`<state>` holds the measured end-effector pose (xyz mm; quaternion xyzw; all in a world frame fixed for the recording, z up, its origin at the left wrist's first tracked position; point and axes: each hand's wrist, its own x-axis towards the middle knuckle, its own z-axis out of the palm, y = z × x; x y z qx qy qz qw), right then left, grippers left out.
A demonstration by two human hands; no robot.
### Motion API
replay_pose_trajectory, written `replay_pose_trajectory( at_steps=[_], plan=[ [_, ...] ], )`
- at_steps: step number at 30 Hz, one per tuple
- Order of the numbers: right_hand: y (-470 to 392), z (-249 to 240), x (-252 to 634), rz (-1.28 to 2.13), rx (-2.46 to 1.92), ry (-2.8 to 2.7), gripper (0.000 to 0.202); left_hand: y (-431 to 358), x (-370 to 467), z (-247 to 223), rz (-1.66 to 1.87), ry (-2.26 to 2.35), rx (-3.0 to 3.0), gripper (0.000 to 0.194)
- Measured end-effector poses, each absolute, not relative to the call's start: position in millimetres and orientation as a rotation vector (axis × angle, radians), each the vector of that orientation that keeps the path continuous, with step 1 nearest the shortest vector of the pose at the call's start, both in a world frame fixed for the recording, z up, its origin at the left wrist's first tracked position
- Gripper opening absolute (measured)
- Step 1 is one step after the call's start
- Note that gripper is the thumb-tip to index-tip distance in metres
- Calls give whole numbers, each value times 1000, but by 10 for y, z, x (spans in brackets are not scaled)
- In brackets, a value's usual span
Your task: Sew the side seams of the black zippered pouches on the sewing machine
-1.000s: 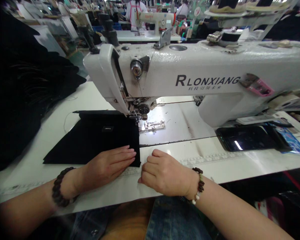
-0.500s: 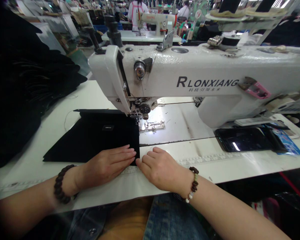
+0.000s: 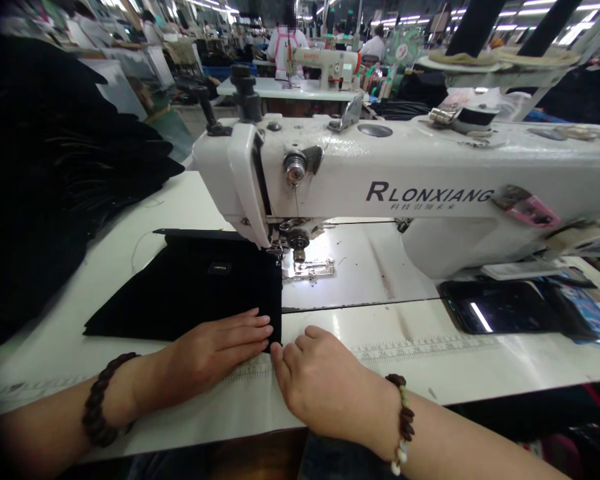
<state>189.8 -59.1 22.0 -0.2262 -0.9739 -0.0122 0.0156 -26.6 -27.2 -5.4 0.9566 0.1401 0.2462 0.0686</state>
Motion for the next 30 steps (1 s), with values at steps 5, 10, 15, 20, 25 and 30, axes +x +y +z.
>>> replay_pose_trajectory(
  at_steps=[5,10,15,20,25,30],
  plan=[
    [-503,225,1865,-74,-752,-3079,30,-168,-264,-101,806,438,2846,23],
    [-347,227,1817,-164,-790,-3094,33,-8,-278,-141,834,426,2829,21],
    [-164,215,1794,-187,-819,-3080,29,179,-284,-140,841,437,2842,24],
    [-40,74,1808,-293,-858,-3004,30,346,-305,-157,771,474,2889,27],
    [-4,-65,1818,-331,-891,-2884,24,494,-303,-143,675,536,2966,30],
    [-2,-84,1814,-273,-907,-2847,21,612,-272,-96,570,597,3021,27]
  ],
)
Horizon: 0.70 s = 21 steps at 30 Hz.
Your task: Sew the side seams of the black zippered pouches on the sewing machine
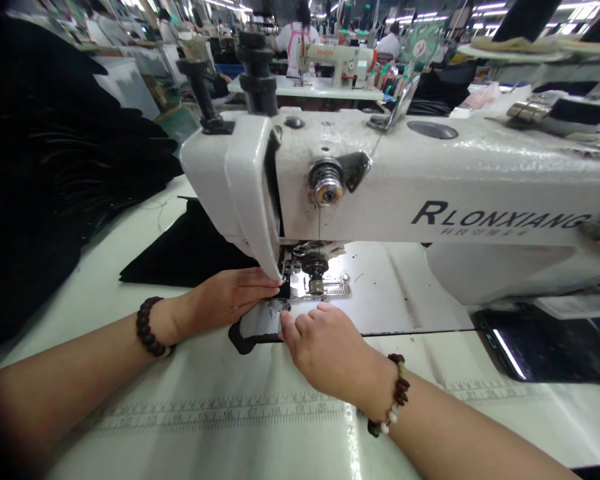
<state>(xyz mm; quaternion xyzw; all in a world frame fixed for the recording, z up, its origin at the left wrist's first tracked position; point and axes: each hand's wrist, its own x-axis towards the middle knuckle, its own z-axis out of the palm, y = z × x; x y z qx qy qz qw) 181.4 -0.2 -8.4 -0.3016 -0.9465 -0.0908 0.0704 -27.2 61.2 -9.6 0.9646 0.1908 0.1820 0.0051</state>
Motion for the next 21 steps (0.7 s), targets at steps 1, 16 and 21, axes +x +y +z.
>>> replay_pose_trajectory(
  at_steps=[1,16,21],
  plan=[
    [-1,-84,1812,-263,-914,-2844,21,632,-266,-92,561,594,3027,26],
    [1,-54,1793,-227,-945,-2847,19,763,-245,-66,528,796,2860,24],
    [5,-62,1793,-199,-957,-2864,18,786,-233,-67,530,770,2881,25]
  ],
)
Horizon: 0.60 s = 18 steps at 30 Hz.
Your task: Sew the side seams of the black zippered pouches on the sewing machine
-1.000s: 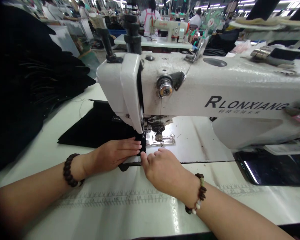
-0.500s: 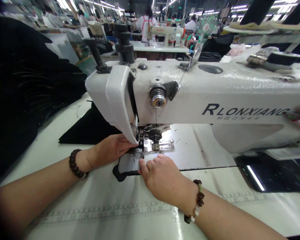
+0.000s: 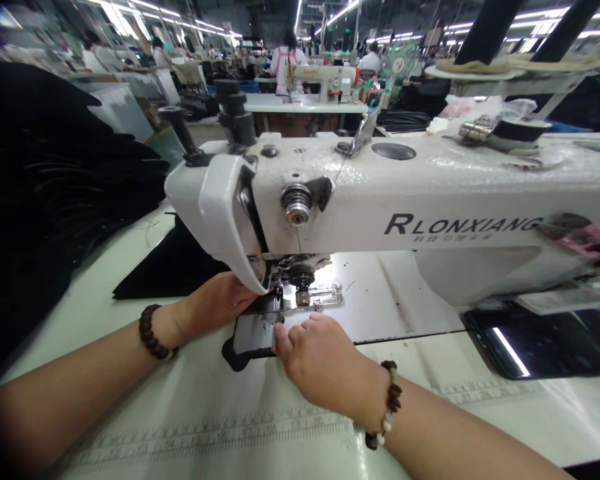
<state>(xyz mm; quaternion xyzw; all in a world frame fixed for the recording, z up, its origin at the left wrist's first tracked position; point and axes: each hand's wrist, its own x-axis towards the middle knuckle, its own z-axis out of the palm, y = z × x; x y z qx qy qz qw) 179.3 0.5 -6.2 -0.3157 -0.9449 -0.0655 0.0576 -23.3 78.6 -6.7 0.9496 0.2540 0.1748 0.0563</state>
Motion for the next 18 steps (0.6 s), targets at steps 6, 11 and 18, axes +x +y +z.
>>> replay_pose_trajectory(
  at_steps=[6,11,18],
  plan=[
    [10,-72,1797,-169,-972,-2860,18,813,-225,-68,557,752,2879,25],
    [12,-48,1792,-154,-953,-2862,21,813,-235,-74,549,802,2849,24],
    [28,-1,1784,-59,-1030,-2866,14,910,-350,34,453,880,2825,22]
  ],
)
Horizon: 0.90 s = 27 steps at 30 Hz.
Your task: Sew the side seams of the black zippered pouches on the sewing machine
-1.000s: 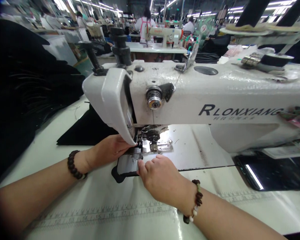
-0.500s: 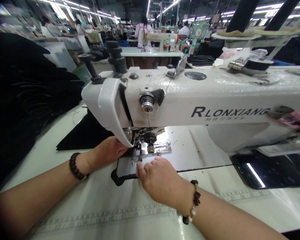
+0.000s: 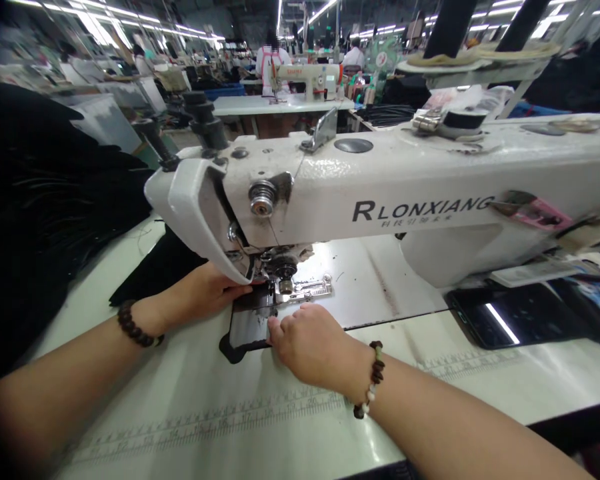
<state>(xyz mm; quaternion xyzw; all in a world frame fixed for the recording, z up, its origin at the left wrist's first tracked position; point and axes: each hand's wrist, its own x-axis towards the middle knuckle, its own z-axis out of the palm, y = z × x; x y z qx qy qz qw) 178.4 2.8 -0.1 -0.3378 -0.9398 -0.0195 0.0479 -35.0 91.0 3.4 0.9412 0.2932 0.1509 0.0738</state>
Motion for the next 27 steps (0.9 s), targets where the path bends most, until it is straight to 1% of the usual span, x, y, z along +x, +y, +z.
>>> replay_pose_trajectory(
  at_steps=[3,7,10,14,21,27],
  plan=[
    [41,3,1820,-44,-1036,-2844,16,887,-403,137,275,896,2815,24],
    [42,53,1882,-39,-1087,-2819,17,659,-387,266,33,868,2781,28],
    [35,101,1918,-65,-1102,-2812,15,424,-283,284,-31,932,2750,30],
    [30,92,1938,-86,-1100,-2795,16,196,-126,207,76,1048,2724,30],
    [34,25,1950,-106,-1049,-2837,15,5,-19,61,438,1206,2795,25],
    [42,79,1938,-22,-1054,-2857,19,-19,11,35,429,1165,2807,25]
  ],
)
